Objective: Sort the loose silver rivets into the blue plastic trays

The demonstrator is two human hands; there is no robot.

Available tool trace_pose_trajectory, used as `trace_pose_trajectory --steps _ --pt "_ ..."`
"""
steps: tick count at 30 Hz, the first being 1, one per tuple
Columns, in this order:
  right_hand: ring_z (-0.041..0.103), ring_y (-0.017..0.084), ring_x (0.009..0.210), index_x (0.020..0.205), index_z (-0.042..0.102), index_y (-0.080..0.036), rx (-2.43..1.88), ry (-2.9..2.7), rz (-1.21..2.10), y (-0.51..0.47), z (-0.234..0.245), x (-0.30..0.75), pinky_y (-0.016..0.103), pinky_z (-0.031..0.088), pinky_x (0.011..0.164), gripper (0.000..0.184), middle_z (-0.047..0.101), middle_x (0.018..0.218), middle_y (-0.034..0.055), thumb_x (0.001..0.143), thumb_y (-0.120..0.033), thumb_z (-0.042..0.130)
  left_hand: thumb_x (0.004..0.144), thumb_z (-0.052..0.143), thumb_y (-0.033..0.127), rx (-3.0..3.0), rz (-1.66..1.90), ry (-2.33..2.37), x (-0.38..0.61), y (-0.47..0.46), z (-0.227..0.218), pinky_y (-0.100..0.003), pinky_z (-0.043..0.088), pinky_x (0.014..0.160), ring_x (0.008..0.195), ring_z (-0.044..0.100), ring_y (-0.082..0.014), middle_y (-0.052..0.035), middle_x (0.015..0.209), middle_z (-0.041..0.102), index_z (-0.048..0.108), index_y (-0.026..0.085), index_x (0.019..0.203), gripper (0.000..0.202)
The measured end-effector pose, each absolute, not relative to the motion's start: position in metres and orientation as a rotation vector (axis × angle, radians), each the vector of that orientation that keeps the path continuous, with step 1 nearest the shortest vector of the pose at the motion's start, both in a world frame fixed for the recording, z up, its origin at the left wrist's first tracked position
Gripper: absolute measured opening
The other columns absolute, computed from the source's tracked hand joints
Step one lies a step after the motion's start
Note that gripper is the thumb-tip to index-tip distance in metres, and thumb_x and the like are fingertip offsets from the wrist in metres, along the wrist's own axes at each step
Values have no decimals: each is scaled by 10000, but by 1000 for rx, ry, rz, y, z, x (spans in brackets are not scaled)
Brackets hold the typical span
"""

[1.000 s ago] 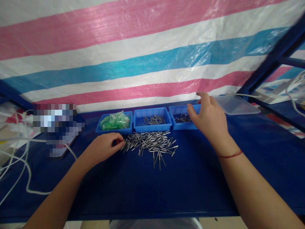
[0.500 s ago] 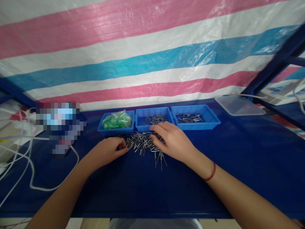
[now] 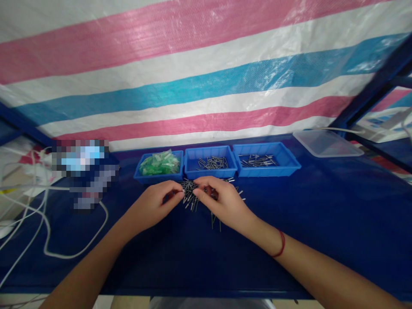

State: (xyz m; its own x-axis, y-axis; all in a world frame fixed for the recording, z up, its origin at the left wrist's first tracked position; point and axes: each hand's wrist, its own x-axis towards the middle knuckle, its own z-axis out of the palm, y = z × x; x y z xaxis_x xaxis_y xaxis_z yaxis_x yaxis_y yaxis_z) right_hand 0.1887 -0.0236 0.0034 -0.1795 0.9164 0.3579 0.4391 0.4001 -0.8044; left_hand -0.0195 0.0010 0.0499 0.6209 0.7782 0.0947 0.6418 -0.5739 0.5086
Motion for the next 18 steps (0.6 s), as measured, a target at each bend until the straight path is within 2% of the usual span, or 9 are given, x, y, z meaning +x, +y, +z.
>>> trace_pose_trajectory --steps 5,13,18 --pt "594 167 747 847 652 -206 -1090 -1567 911 -31 4 178 293 466 644 169 656 835 36 854 -360 584 931 450 298 2332 549 1075 0 -13 36 -224 390 650 718 561 -125 -3 814 624 583 178 878 187" --pt "538 133 664 872 621 -216 -1064 -1347 1008 -30 1 179 265 437 592 151 601 732 -6 801 -345 656 923 473 304 2262 625 1106 5 -14 25 -229 386 638 692 550 -123 1 783 614 583 176 885 172" --pt "513 126 648 806 612 -206 -1068 -1367 1018 -30 2 180 264 414 579 142 579 713 -6 815 -345 641 922 480 318 2258 655 1120 9 -15 19 -236 384 634 682 539 -124 0 772 604 584 172 892 182"
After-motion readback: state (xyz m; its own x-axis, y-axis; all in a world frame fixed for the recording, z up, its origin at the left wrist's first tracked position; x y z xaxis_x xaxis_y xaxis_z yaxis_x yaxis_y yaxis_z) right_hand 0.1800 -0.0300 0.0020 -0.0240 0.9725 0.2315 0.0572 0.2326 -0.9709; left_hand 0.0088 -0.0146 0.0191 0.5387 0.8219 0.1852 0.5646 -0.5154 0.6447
